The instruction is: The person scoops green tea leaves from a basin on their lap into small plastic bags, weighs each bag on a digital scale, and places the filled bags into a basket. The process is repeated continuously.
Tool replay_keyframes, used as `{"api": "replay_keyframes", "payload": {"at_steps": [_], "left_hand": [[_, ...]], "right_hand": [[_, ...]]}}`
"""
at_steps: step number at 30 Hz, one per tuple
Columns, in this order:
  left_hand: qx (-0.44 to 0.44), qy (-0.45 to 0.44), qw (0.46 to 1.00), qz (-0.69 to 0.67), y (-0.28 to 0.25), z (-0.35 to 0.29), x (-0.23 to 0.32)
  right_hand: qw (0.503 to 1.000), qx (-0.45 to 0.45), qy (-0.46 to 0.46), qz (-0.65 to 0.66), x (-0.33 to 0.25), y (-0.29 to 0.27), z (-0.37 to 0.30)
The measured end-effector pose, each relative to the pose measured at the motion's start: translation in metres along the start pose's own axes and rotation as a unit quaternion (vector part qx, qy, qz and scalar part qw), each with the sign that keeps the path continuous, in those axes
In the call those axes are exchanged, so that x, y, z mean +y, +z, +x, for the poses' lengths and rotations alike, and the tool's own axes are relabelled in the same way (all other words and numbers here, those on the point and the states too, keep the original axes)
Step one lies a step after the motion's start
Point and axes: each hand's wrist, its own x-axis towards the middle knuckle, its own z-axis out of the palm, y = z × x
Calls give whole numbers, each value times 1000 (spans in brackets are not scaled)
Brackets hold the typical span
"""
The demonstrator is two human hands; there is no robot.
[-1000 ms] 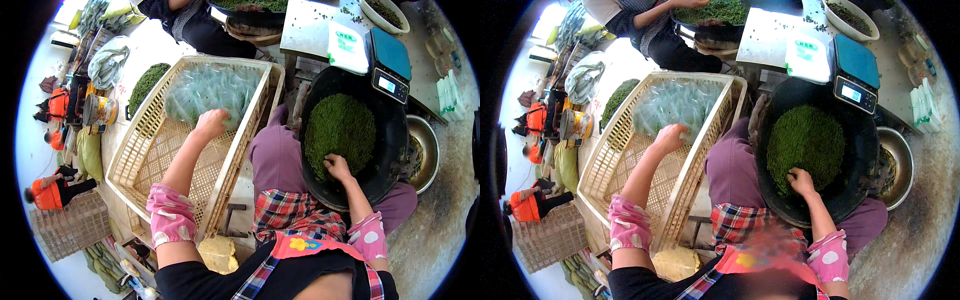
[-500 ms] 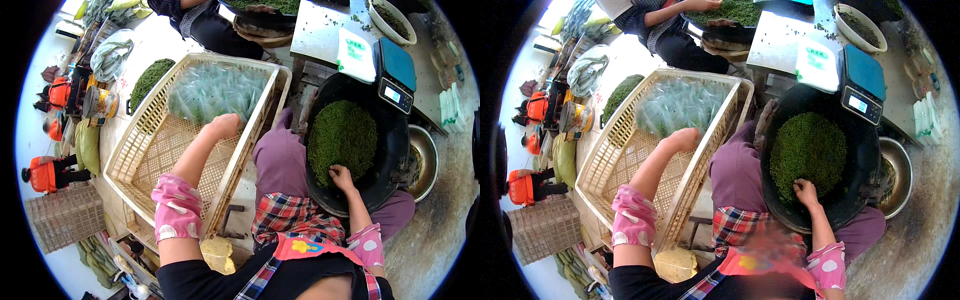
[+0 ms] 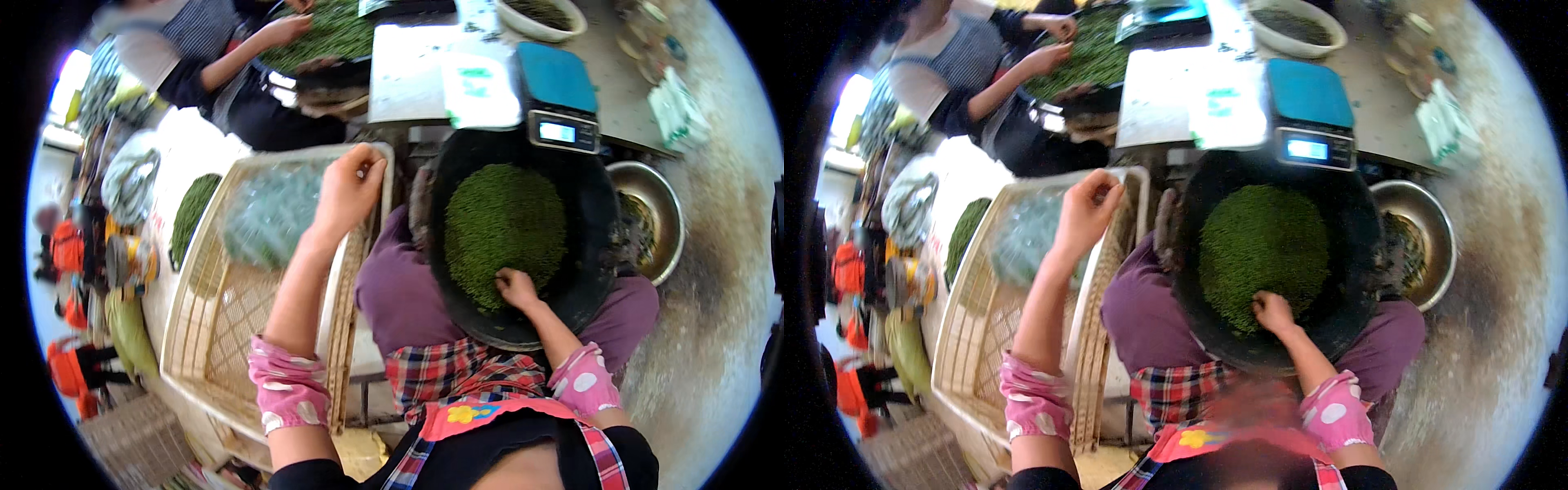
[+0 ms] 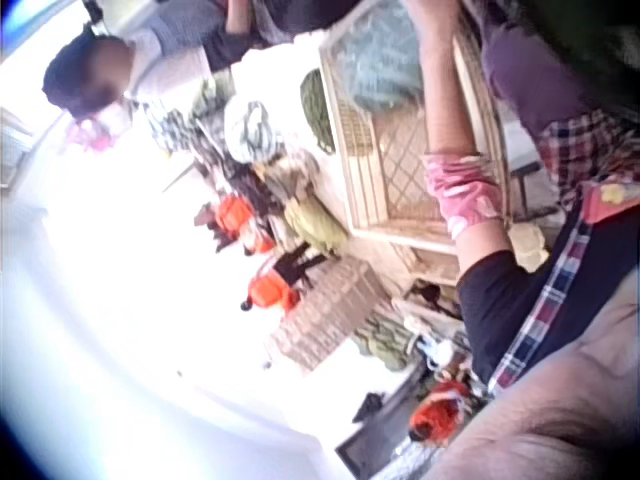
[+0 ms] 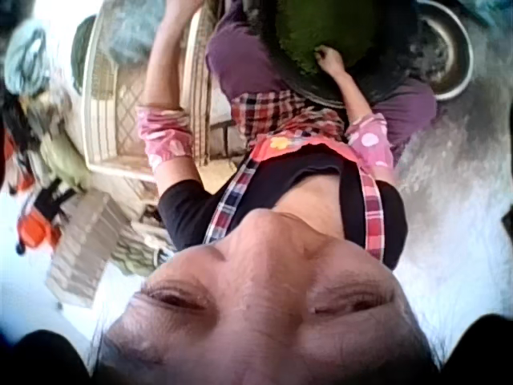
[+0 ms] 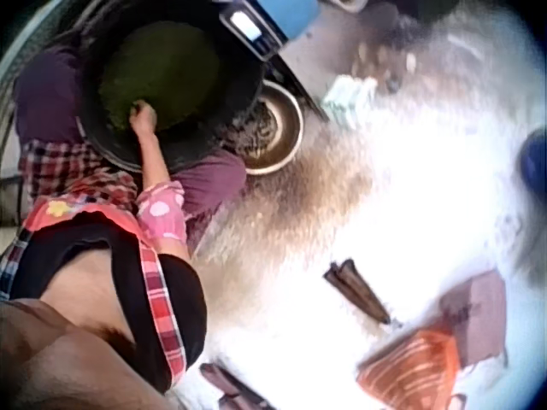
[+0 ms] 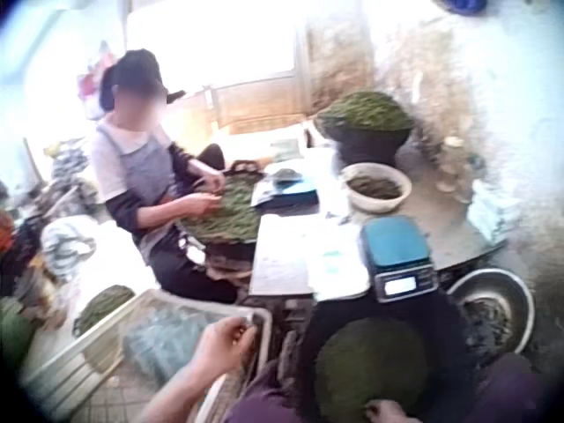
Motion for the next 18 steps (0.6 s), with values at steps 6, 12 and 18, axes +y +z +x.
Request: {"api": "replay_keyframes", "payload": {"at_steps": [6, 12, 18], "left_hand": [[93, 310, 904, 281, 127, 76, 34], [54, 304, 887, 343, 140, 97, 32], [105, 211, 949, 209, 115, 98, 42]], "right_hand": [[999, -41, 12, -11, -21, -2, 1], [998, -51, 15, 38, -1, 0, -6], [996, -62, -7, -58, -20, -13, 1]]}}
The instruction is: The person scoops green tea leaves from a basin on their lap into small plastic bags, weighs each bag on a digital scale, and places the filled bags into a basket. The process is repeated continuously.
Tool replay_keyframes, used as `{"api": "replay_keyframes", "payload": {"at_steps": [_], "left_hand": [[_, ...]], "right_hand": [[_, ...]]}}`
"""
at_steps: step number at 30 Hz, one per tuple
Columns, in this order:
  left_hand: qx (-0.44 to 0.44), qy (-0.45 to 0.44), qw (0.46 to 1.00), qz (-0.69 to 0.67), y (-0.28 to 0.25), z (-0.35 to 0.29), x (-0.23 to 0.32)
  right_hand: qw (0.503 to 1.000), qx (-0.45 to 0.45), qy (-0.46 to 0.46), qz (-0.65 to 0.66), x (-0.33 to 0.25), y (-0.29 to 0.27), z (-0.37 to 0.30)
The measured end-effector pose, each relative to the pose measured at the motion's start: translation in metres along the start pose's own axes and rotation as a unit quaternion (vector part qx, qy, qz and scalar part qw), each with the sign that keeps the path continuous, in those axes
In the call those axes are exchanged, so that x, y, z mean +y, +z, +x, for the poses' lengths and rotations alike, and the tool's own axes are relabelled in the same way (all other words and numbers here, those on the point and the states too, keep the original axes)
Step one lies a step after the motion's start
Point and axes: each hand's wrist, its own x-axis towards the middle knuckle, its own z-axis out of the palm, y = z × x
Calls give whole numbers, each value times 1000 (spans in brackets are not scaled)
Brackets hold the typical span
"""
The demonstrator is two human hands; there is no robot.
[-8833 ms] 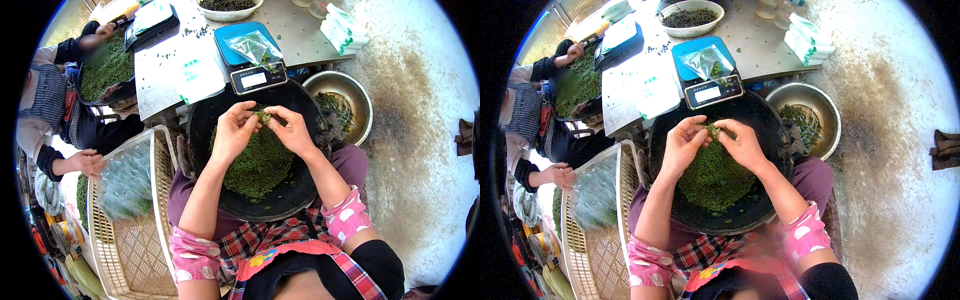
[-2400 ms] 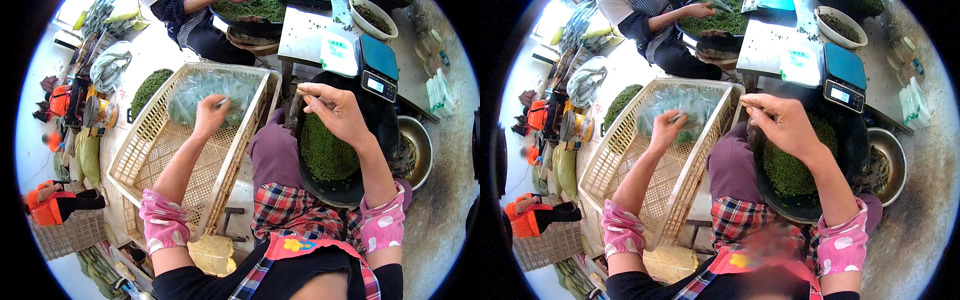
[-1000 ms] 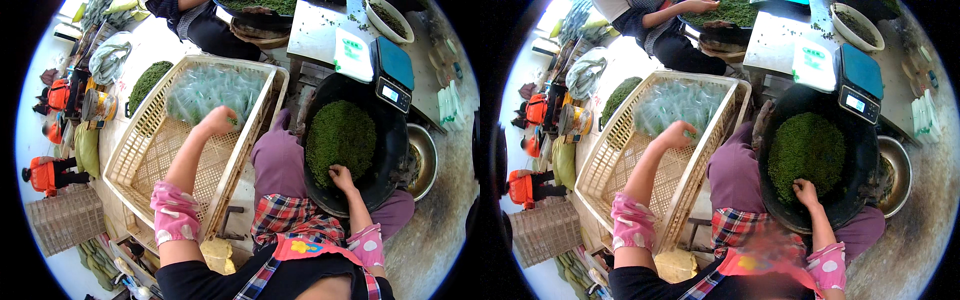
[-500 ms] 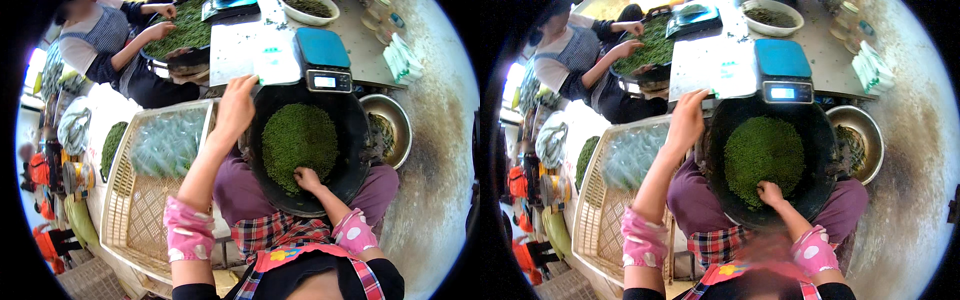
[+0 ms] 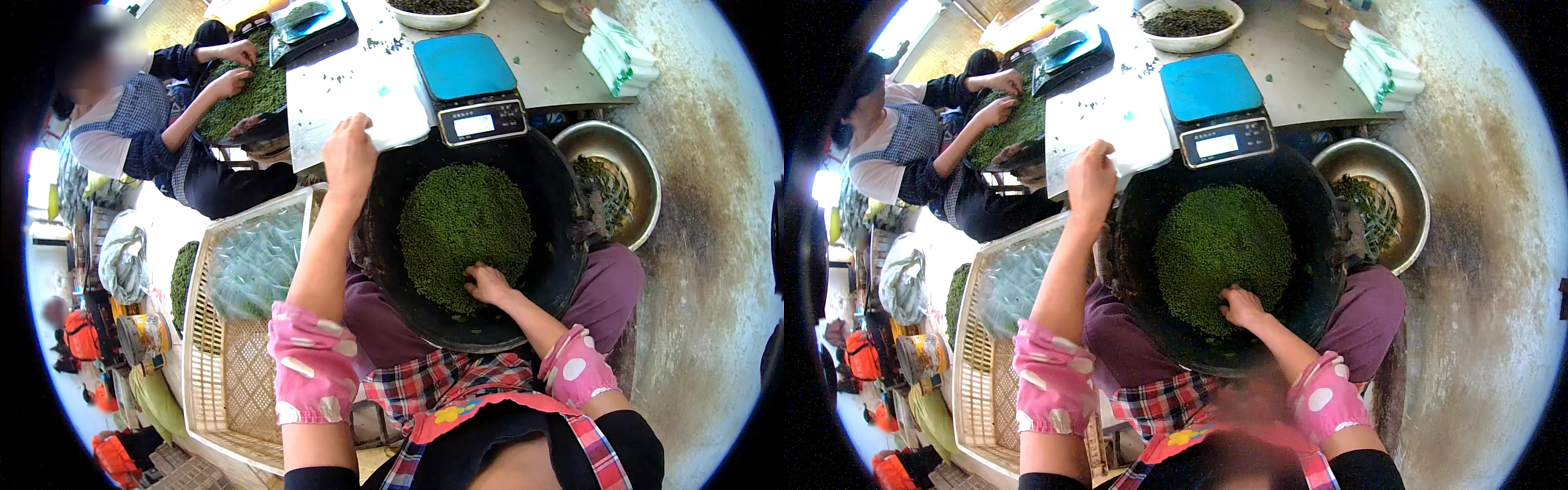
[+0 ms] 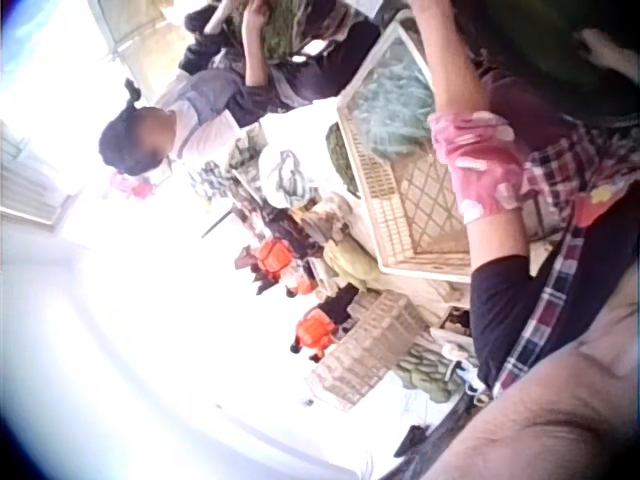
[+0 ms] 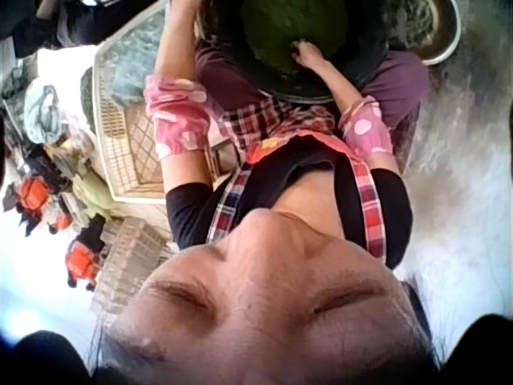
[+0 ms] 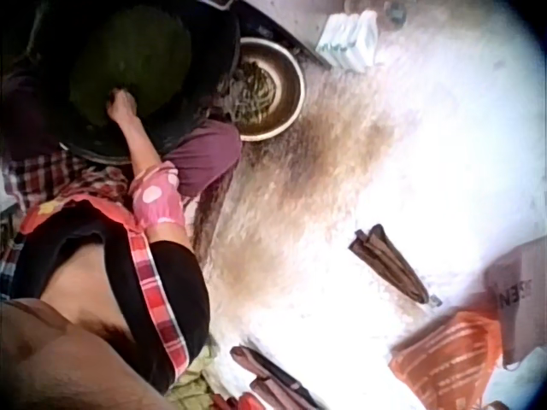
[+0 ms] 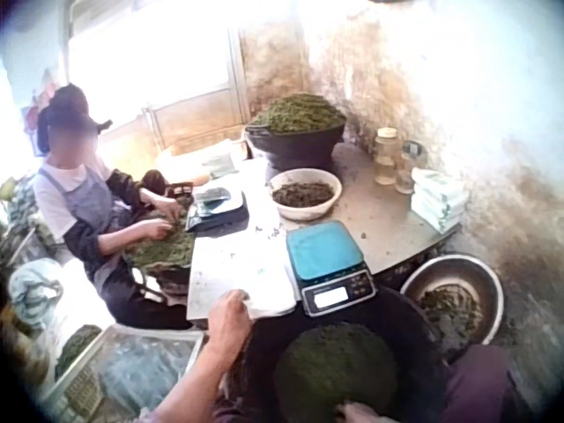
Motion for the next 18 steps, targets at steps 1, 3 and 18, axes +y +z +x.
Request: {"api": "replay_keyframes", "payload": {"at_steps": [1, 3, 18], "left_hand": [[16, -14, 998, -65, -7, 0, 7], [-7, -64, 976, -209, -25, -5, 34], [-116, -205, 920, -314, -8, -58, 85]], "right_hand": [[999, 31, 8, 15, -6, -13, -2], [988, 92, -4, 120, -8, -50, 10], [937, 323, 87, 102, 25, -93, 164]]}}
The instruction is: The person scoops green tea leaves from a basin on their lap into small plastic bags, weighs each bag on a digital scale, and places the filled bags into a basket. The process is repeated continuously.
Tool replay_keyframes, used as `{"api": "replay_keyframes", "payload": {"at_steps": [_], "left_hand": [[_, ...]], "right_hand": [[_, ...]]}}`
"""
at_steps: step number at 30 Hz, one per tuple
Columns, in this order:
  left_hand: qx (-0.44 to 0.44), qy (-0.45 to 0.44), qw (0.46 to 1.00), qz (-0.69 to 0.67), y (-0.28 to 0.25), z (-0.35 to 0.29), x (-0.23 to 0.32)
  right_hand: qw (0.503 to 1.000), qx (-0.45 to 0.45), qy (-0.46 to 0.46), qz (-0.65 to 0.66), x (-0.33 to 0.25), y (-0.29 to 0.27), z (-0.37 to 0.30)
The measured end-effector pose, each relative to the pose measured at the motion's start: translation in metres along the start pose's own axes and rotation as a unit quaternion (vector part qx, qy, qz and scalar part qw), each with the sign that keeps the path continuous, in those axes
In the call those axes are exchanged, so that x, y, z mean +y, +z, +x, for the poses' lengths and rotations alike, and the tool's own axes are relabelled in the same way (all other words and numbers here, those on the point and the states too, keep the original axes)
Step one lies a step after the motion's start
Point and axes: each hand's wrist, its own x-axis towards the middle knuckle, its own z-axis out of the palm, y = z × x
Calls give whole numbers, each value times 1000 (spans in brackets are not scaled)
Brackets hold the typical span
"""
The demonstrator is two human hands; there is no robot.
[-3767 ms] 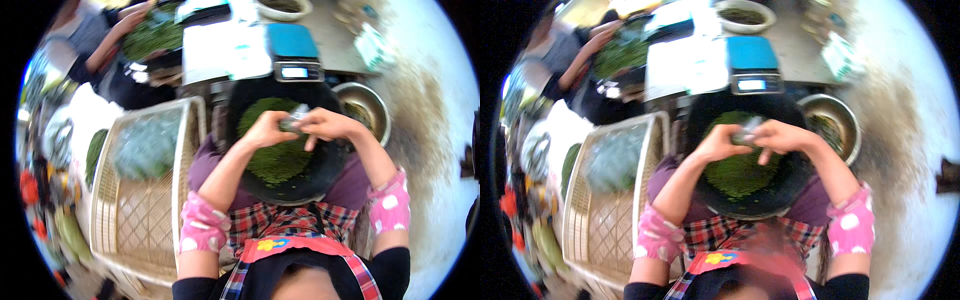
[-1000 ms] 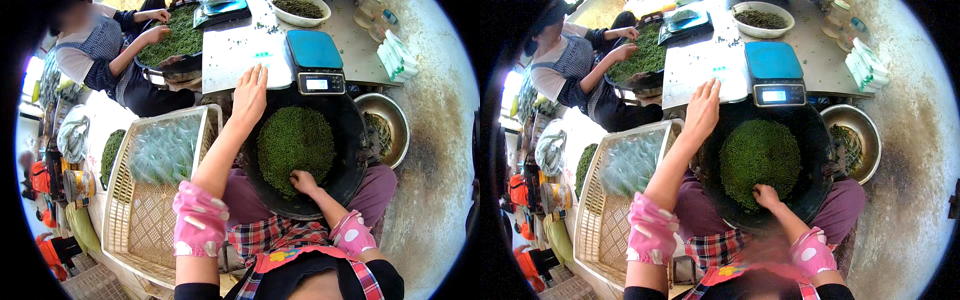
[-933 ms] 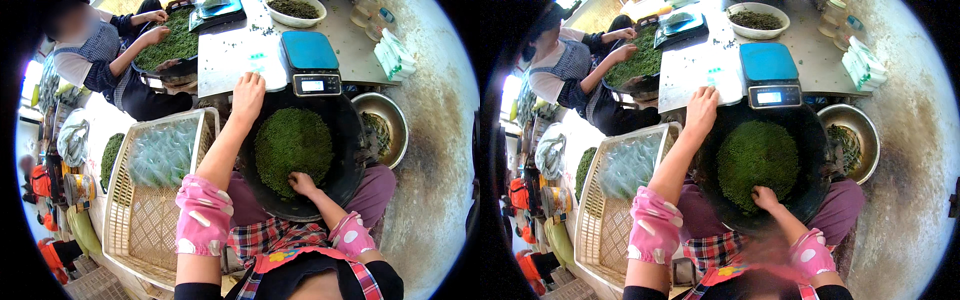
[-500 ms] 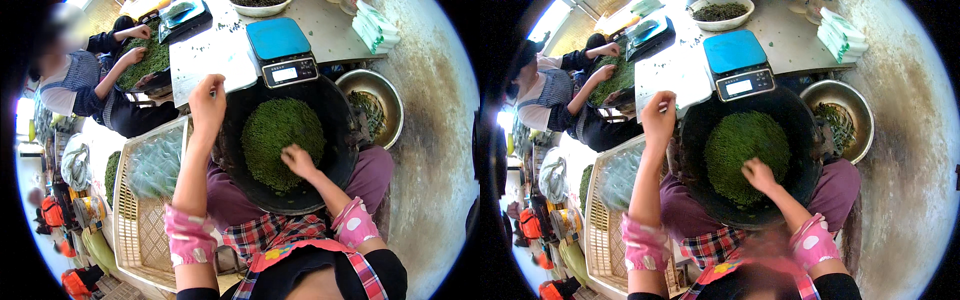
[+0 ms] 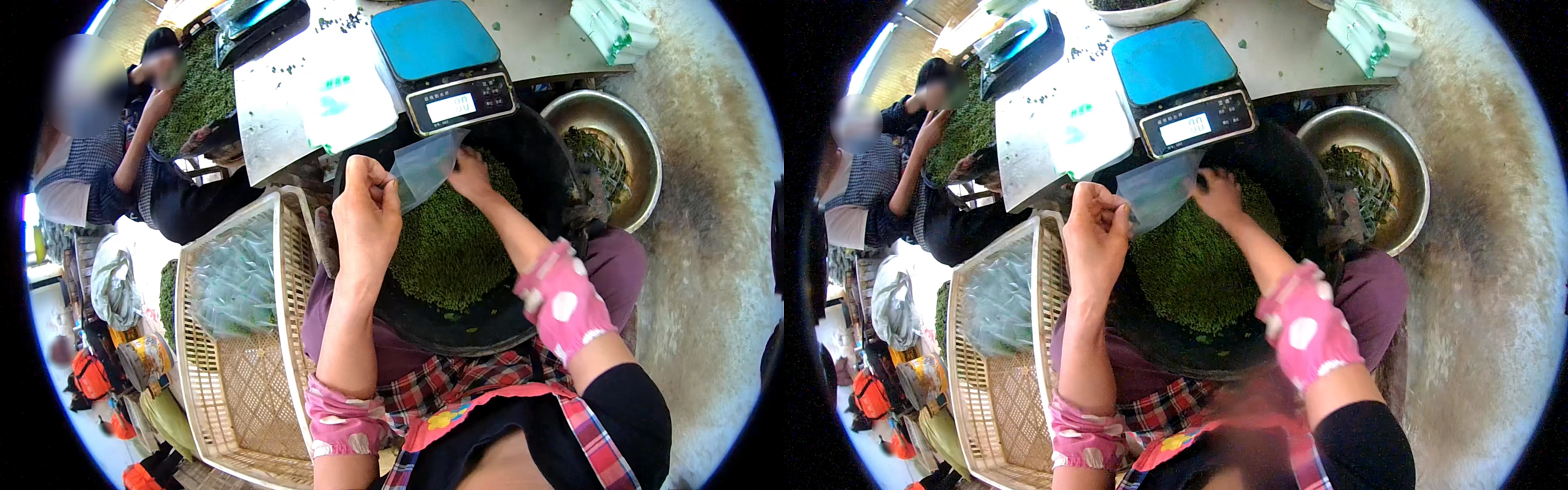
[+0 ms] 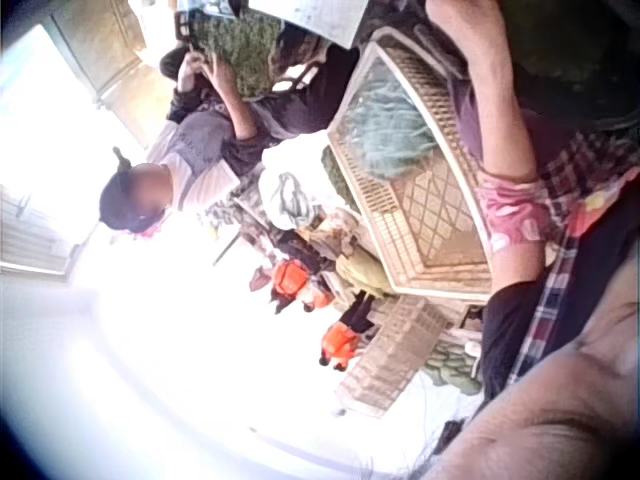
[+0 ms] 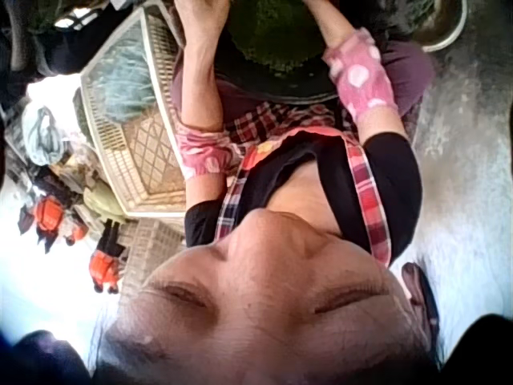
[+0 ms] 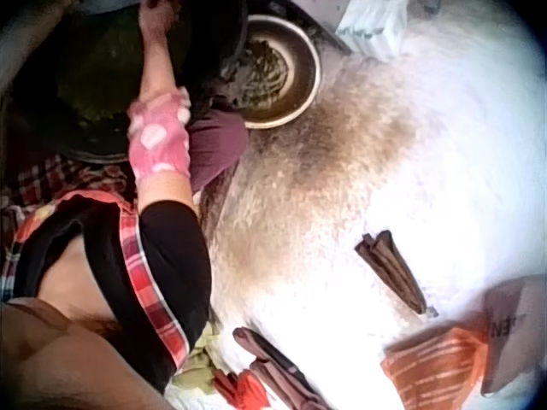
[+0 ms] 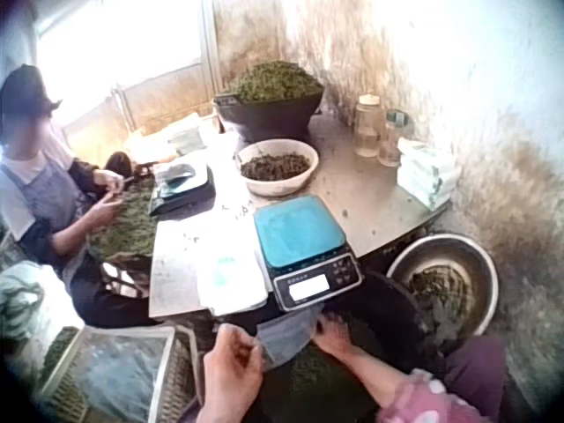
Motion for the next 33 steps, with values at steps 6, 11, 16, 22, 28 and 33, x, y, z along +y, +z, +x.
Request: {"api": "replay_keyframes", "payload": {"at_steps": [6, 11, 16, 22, 28, 33], "left_hand": [[-34, 23, 999, 26, 0, 5, -2], [-44, 3, 999, -4, 4, -4, 2], [-63, 71, 995, 20, 17, -10, -9], [-105, 96, 986, 84, 32, -11, -15], [-213, 7, 963, 165, 52, -16, -25], [-233, -3, 965, 119, 59, -16, -24]], "right_hand": [[969, -72, -202, 122, -34, 78, -74], [932, -211, -295, 32, -32, 27, -184], [956, -170, -239, 29, -15, 31, -162], [873, -75, 174, 449, -25, -37, -142], [583, -154, 69, 795, -79, -140, -104], [684, -91, 12, 724, -111, -148, -85]]}}
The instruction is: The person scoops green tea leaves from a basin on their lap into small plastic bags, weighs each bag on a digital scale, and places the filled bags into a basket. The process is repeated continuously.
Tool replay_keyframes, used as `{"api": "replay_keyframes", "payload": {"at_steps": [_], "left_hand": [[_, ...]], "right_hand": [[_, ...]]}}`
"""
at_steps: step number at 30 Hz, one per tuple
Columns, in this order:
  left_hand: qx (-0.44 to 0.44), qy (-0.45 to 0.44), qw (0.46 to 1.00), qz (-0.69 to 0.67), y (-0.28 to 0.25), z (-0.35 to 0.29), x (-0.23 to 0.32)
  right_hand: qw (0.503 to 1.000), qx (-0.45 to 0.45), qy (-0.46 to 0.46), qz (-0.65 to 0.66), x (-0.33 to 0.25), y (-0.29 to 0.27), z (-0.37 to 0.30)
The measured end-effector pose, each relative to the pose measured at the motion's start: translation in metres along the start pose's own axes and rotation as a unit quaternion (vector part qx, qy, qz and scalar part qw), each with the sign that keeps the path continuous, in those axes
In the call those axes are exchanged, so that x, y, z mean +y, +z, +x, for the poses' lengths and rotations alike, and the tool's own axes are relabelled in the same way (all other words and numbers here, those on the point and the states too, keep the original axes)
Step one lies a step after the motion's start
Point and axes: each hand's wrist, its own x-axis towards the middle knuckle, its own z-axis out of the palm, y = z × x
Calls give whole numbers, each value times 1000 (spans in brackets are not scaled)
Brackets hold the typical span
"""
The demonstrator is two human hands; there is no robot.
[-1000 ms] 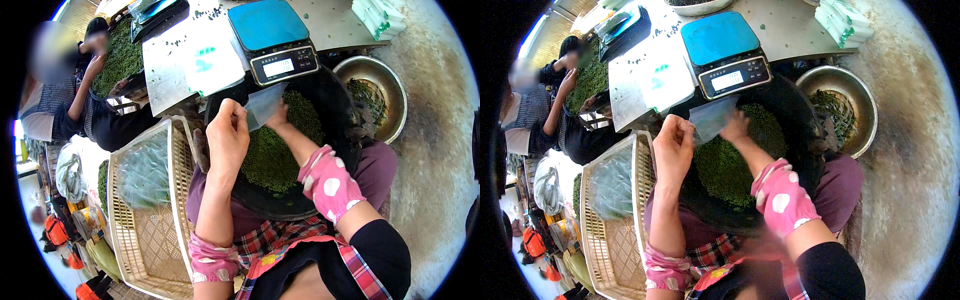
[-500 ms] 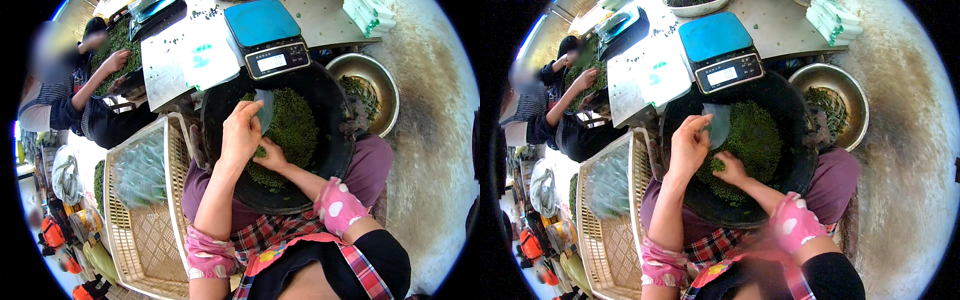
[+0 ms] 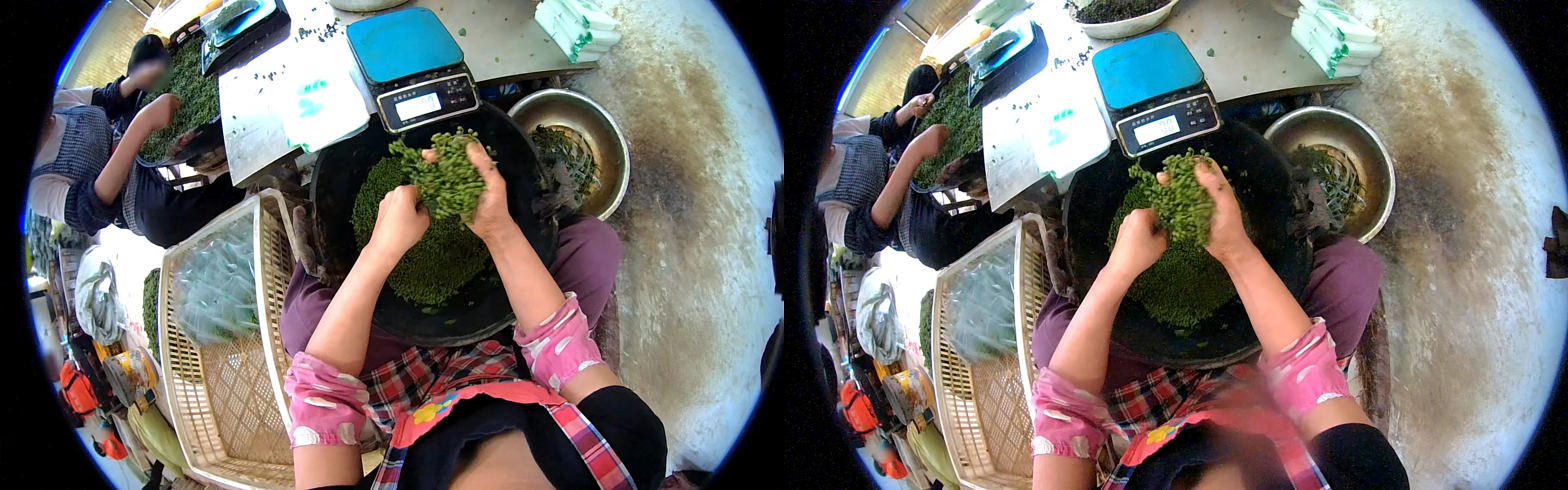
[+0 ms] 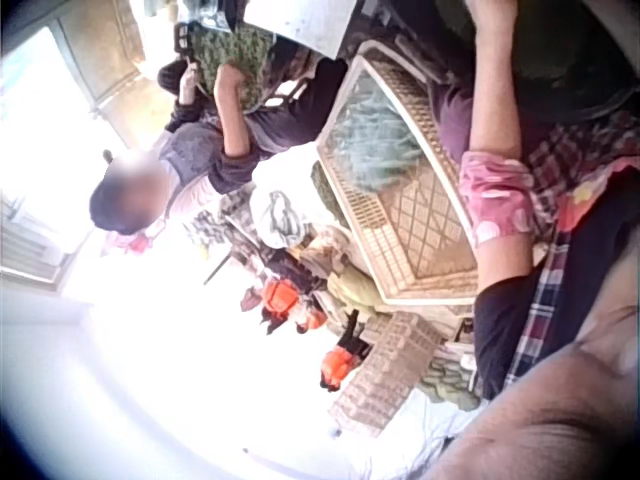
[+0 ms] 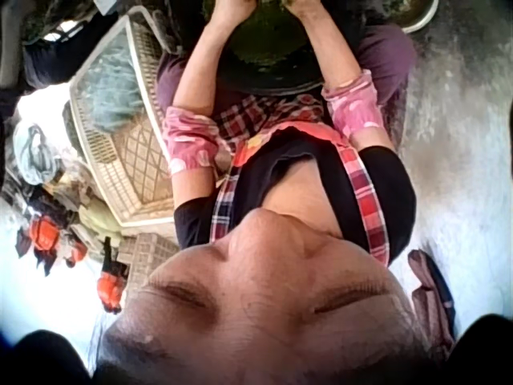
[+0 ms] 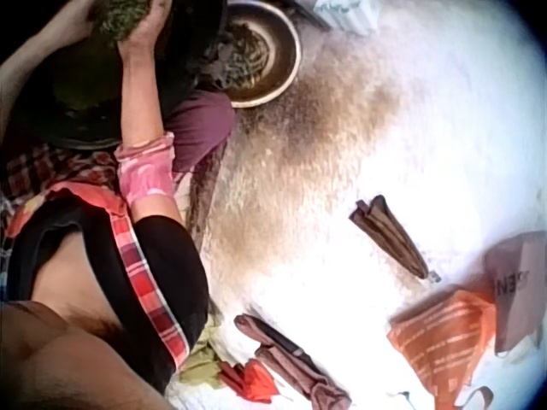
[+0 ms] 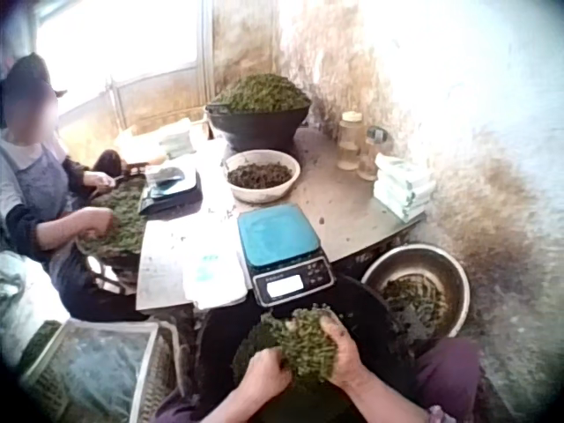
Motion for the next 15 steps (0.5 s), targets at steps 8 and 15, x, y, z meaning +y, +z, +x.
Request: {"api": "replay_keyframes", "payload": {"at_steps": [8, 15], "left_hand": [[-7, -39, 996, -79, -1, 4, -7], [14, -19, 995, -94, 1, 5, -8]], "right_hand": [[888, -129, 6, -442, 11, -23, -1], [723, -105, -28, -682, 7, -32, -9]]}}
